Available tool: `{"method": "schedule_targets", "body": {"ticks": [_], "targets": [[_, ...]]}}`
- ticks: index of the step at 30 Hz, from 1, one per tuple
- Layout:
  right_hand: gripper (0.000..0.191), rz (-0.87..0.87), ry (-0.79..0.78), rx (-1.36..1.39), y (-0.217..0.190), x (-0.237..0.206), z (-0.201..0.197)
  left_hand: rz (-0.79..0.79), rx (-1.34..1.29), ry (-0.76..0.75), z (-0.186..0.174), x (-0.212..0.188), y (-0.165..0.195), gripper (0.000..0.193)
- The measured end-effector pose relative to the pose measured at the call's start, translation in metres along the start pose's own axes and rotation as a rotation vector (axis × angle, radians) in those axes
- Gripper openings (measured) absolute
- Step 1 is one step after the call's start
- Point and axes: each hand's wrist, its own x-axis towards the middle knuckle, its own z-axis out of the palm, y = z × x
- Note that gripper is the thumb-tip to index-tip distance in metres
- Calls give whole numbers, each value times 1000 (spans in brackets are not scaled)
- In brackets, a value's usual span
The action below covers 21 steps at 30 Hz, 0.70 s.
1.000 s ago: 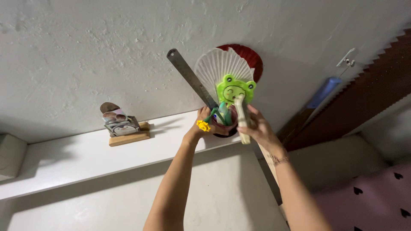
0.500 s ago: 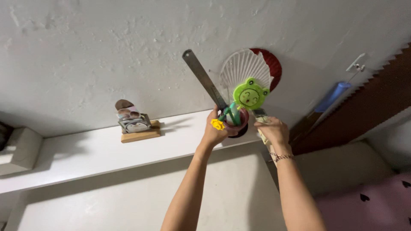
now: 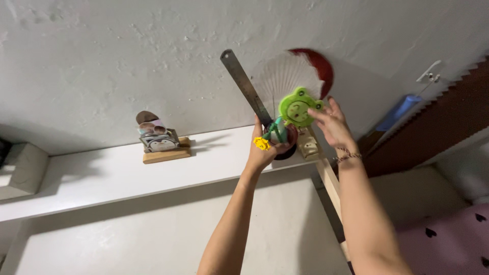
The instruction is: The person sits on the bedroom floor and sorts pens, markers and small stationery items into a white desk organizer, placing items one at a time into its compartments. They then carry the filled organizer to a wall shelf, set it down, and arrange boxes and a yellow case on the bed.
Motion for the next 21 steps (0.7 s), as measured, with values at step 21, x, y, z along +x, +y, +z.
{"method": "schedule_targets", "body": {"ticks": [21], "targets": [[24,-602,135,-556,3,-63,25,266,438,101,16,1,1,122]]}}
